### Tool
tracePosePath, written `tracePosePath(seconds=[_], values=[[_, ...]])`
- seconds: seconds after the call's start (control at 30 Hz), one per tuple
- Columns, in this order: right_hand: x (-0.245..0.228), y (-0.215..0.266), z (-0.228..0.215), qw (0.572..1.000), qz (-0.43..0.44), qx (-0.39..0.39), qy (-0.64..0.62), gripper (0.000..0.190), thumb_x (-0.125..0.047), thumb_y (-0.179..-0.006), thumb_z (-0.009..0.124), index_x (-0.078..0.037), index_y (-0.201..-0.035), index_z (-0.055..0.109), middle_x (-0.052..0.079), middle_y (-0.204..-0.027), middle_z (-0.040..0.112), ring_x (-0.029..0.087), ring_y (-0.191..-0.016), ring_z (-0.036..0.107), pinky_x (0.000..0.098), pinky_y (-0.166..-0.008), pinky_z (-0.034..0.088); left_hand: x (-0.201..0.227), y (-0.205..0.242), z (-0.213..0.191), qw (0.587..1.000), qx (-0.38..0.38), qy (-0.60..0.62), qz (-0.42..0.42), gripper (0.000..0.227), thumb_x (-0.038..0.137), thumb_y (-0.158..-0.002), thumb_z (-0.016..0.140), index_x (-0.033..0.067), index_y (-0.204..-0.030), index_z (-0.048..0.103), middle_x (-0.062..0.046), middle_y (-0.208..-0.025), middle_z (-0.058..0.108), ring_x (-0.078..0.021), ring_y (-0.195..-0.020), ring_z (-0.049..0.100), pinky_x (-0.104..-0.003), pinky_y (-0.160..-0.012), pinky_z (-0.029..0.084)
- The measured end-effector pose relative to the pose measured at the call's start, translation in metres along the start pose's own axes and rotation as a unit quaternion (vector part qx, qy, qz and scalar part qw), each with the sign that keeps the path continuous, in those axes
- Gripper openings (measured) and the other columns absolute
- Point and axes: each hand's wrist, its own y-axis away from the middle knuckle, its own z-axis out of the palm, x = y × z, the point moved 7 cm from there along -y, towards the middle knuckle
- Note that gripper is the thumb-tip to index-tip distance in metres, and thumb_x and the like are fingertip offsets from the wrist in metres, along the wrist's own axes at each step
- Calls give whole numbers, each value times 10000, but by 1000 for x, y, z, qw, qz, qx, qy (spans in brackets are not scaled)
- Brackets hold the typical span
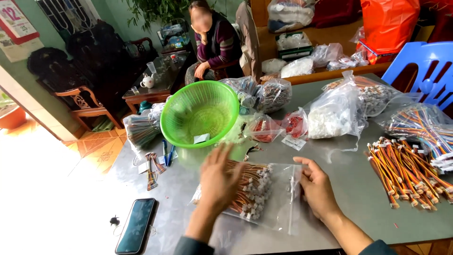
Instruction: Sort and bag electronic wire bundles and components into plastic bags
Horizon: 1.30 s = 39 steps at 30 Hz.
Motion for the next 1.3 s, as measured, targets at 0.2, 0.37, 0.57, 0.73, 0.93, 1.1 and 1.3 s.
tracePosePath(seconds=[0.2, 0.37, 0.57, 0.73, 0.93, 1.1, 1.3], values=[[-10, -1, 8, 990, -29, -67, 122, 427, -43, -909, 706, -146, -1323, 704, 86, -1084, 793, 145, -702, 611, 269, -643, 529, -25, 90, 4, 992, 9, 5, 127, 1108, 532, -667, 911, 211, -1577, 366, -123, -1682, 283, -353, -1565, 183, -631, -1213, 12], [-4, 2, 6, 994, -23, -36, 98, 258, -246, -975, 696, -93, -774, 642, 47, -684, 613, 155, -615, 519, 307, -605, 422, 13, 100, 20, 973, 36, -119, 194, 1323, 469, -517, 926, 132, -1618, 273, -168, -1693, 232, -344, -1568, 175, -541, -1251, 43], [-108, 53, 37, 978, -139, -136, -71, 317, -111, -1023, 537, -12, -726, 588, 142, -619, 623, 215, -443, 553, 345, -380, 532, 25, 103, 9, 955, 162, -42, 246, 877, 323, -751, 717, 59, -1523, 397, -180, -1599, 427, -338, -1477, 432, -524, -1246, 268], [-152, 62, 39, 985, -91, -101, -111, 256, -184, -993, 621, -11, -805, 626, 196, -665, 689, 223, -379, 555, 331, -294, 409, 9, 82, -1, 965, 136, 213, 72, 661, 353, -784, 863, 137, -1361, 624, -27, -1331, 736, -241, -1224, 705, -405, -991, 537], [-226, 62, 24, 956, -230, -166, 78, 231, -123, -859, 760, -4, -1052, 715, 73, -916, 696, 146, -816, 594, 253, -747, 463, 0, 61, 8, 867, -23, 498, -7, 590, 55, -816, 810, 109, -1364, 599, -17, -1234, 741, -121, -1098, 693, -297, -1002, 550], [-202, 79, 46, 846, -281, -241, 383, 1443, -398, -449, 1045, -212, -1619, 221, -26, -1710, 296, 142, -1518, 348, 349, -1211, 199, 8, 53, -4, 881, -31, 472, -32, 552, 129, -784, 838, 121, -1310, 673, 6, -1233, 777, -103, -1124, 673, -293, -987, 526], [-139, 97, 40, 924, -311, -146, 168, 1443, -448, -536, 919, -106, -1623, 34, 216, -1693, 208, 314, -1496, 395, 400, -1169, 346, -4, 51, -13, 925, -108, 364, -15, 703, 173, -662, 928, 119, -1307, 652, -9, -1254, 785, -95, -1102, 718, -278, -962, 585]])
